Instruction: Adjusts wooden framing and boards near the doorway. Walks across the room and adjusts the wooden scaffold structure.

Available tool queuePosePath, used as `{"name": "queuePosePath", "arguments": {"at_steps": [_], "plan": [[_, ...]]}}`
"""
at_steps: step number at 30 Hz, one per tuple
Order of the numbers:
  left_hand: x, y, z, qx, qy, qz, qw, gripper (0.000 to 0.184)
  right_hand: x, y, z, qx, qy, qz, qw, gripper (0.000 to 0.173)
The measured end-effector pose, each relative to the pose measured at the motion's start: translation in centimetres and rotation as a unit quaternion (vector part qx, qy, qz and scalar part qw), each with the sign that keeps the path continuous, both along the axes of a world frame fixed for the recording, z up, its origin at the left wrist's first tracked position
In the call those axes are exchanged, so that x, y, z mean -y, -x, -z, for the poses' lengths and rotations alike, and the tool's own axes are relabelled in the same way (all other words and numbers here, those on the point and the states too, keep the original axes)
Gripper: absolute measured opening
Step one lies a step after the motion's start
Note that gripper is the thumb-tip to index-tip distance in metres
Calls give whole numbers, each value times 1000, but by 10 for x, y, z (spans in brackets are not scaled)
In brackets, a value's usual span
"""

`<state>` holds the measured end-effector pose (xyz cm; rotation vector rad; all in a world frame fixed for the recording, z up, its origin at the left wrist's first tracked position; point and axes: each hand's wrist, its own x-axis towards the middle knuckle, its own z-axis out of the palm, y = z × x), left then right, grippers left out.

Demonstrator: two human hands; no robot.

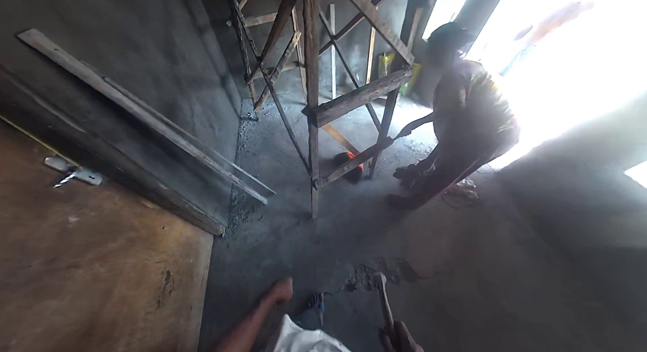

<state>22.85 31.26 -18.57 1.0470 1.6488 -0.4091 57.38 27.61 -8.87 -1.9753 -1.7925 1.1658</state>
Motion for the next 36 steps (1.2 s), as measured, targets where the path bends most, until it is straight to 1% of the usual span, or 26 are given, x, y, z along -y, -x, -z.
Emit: {"name": "queuePosePath", "arguments": {"at_steps": [5,9,12,14,15,17,20,22,24,26,27,28,30,32,33,35,36], "plan": [[-82,18,-46,31,-85,-28,996,33,-82,31,-1,-19,-19,-38,999,34],[-130,18,-71,84,-136,-88,983,32,-156,42,-11,-35,-90,-56,994,38],[-158,13,-83,115,-162,-101,975,29,-227,39,-30,-15,-136,-103,985,42],[-174,10,-89,119,-173,-99,973,28,-282,39,-53,8,-178,-146,973,43],[-182,8,-91,113,-173,-92,974,28,-313,39,-64,15,-214,-173,961,42],[-199,5,-95,87,-169,-74,979,29,-385,39,-85,34,-293,-242,924,40],[-226,3,-100,57,-151,-78,984,28,-503,45,-112,78,-369,-340,862,28],[-243,1,-104,64,-147,-120,980,28,-568,61,-134,80,-414,-387,820,24],[-260,-3,-112,95,-162,-187,964,28,-624,81,-155,63,-427,-426,795,25],[-276,-11,-120,147,-207,-287,924,26,-678,101,-168,42,-423,-469,774,28],[-282,-15,-122,183,-231,-345,891,24,-708,109,-166,38,-428,-495,755,30],[-287,-21,-124,224,-252,-406,849,23,-732,117,-163,31,-428,-517,741,31],[-298,-31,-133,303,-277,-529,742,23,-767,133,-156,13,-424,-551,719,30],[-312,-42,-145,346,-282,-634,631,24,-789,146,-150,14,-414,-580,702,30],[-320,-45,-149,357,-285,-677,577,25,-797,151,-149,22,-402,-591,699,29],[-332,-48,-152,372,-287,-736,488,26,-806,158,-145,37,-377,-601,704,27],[-338,-48,-152,387,-286,-751,454,27,-809,160,-142,37,-366,-601,709,26]]}}
